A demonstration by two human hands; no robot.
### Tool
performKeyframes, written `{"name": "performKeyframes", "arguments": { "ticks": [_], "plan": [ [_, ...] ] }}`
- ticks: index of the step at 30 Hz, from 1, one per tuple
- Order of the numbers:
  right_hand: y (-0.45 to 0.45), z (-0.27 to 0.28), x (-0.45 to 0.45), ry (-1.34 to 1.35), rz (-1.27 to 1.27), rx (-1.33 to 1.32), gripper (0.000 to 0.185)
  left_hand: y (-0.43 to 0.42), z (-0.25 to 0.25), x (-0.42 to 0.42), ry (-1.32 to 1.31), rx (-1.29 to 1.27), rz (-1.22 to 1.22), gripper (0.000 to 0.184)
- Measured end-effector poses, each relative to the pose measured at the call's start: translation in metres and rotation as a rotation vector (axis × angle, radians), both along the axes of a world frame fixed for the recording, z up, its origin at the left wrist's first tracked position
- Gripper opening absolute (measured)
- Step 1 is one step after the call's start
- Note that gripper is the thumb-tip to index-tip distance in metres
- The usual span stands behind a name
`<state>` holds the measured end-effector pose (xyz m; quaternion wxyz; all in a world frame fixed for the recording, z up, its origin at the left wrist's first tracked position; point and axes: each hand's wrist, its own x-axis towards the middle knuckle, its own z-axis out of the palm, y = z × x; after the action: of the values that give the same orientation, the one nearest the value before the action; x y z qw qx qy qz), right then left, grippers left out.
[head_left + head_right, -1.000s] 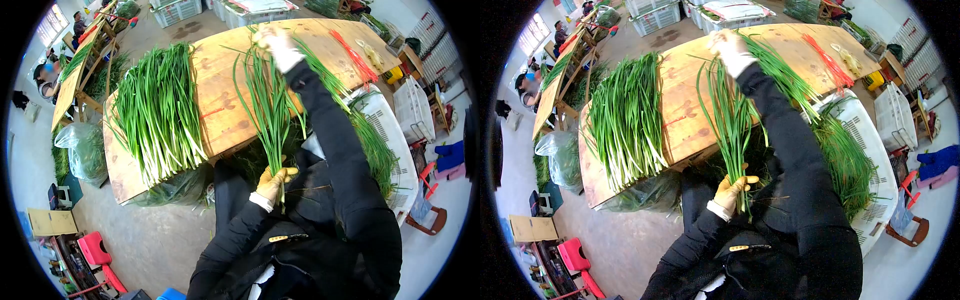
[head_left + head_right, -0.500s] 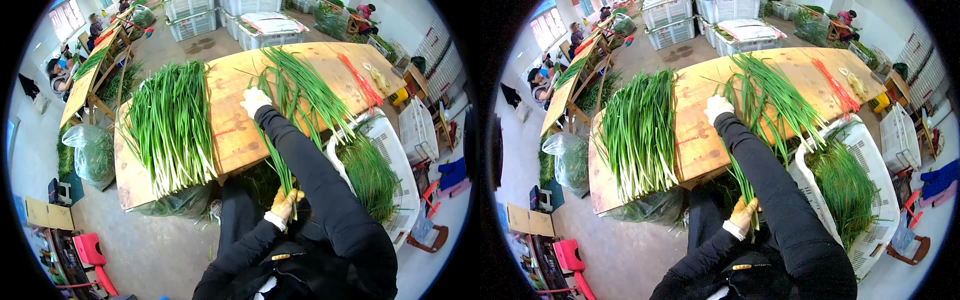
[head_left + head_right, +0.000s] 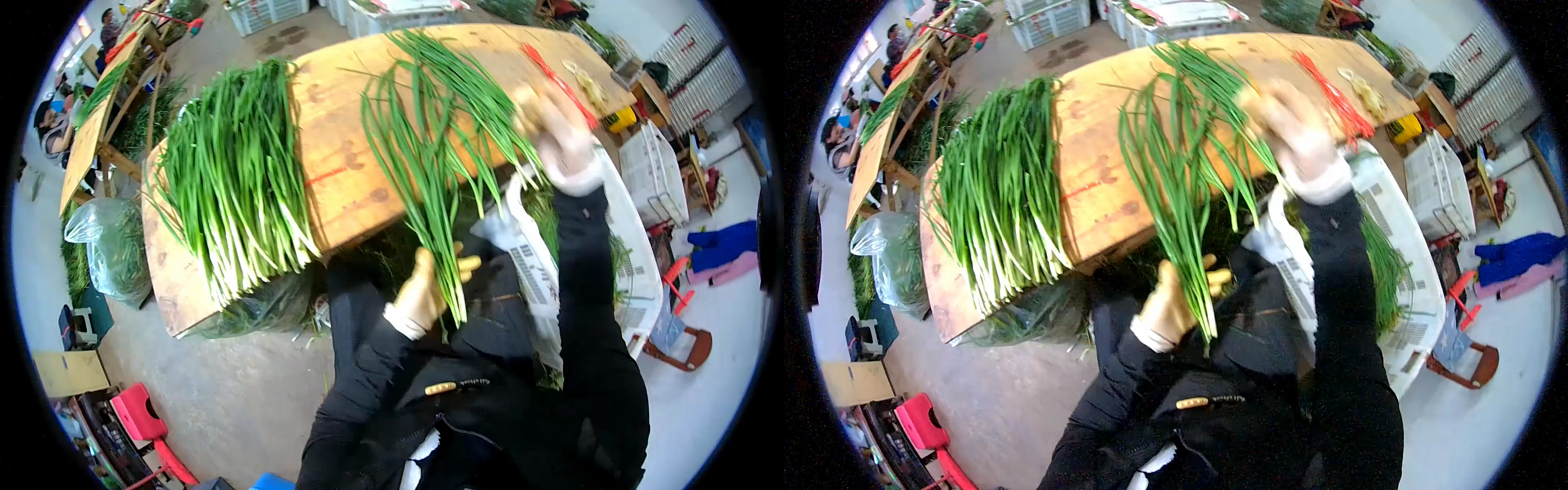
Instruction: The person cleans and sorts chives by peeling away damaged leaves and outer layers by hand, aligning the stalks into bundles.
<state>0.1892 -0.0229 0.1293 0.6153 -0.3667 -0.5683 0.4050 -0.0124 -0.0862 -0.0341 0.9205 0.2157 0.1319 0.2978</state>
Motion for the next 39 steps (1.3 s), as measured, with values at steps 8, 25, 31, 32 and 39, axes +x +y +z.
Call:
{"name": "performKeyframes", "arguments": {
  "ticks": [8,25,31,32,39],
  "plan": [
    [-0.148,-0.117,0.007,-0.614,0.077,-0.736,0.034,0.005,-0.002,0.004,0.013,0.034,-0.085,0.085],
    [-0.130,-0.165,-0.041,-0.227,0.093,-0.481,0.036,0.003,0.014,0.020,0.307,0.165,0.055,0.042],
    [-0.132,-0.165,-0.065,-0.690,-0.640,-0.032,0.027,-0.003,0.031,0.028,0.321,0.175,0.237,0.036],
    [-0.134,-0.164,-0.066,-0.689,-0.640,-0.031,0.027,-0.003,0.041,0.030,0.390,0.204,0.274,0.033],
    [-0.192,-0.211,-0.059,-0.912,-0.512,-0.336,0.026,0.036,0.064,0.030,0.425,0.483,0.464,0.030]
  ]
}}
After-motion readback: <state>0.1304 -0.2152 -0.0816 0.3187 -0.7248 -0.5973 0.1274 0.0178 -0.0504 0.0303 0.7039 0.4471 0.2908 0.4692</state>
